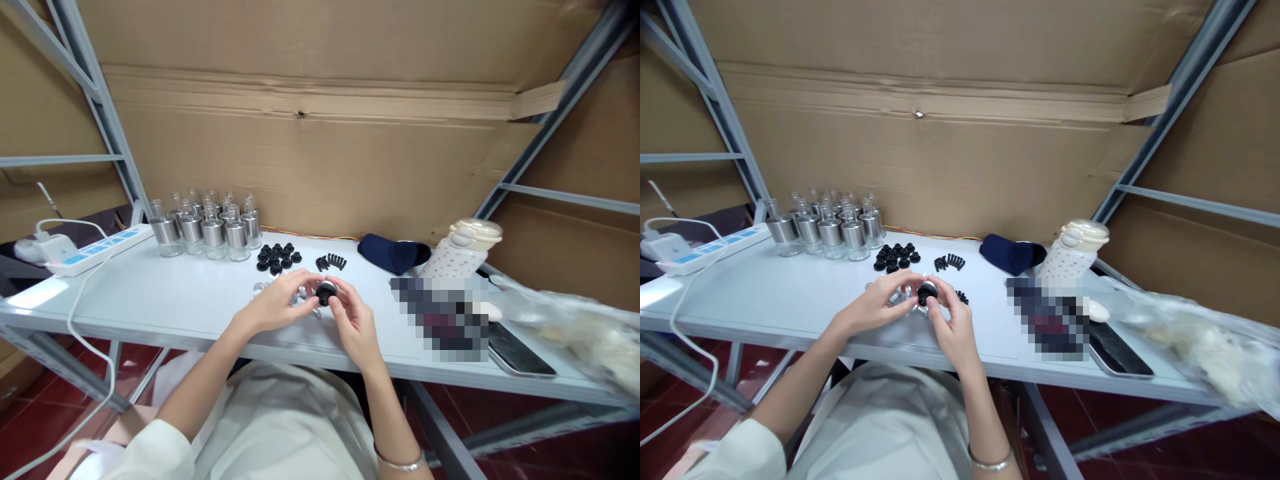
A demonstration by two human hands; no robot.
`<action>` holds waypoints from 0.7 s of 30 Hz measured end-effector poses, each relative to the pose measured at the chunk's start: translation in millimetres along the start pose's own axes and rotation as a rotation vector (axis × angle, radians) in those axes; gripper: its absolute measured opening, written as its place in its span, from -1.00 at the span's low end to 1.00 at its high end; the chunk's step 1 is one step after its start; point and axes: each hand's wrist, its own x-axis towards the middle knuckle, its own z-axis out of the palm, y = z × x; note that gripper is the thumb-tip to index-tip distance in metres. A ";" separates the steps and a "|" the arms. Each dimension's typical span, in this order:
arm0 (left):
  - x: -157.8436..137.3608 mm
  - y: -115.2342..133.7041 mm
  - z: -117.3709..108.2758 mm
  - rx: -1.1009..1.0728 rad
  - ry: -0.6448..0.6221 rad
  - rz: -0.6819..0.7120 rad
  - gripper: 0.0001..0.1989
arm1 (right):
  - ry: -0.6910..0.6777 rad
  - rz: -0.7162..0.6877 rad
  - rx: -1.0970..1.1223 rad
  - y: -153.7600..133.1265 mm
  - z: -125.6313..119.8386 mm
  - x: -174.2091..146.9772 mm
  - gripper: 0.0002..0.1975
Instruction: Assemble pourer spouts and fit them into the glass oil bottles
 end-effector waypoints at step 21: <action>-0.1 -4.2 2.6 0.034 0.030 0.064 -0.63 | -0.015 -0.030 0.025 -0.6 2.1 0.4 -0.65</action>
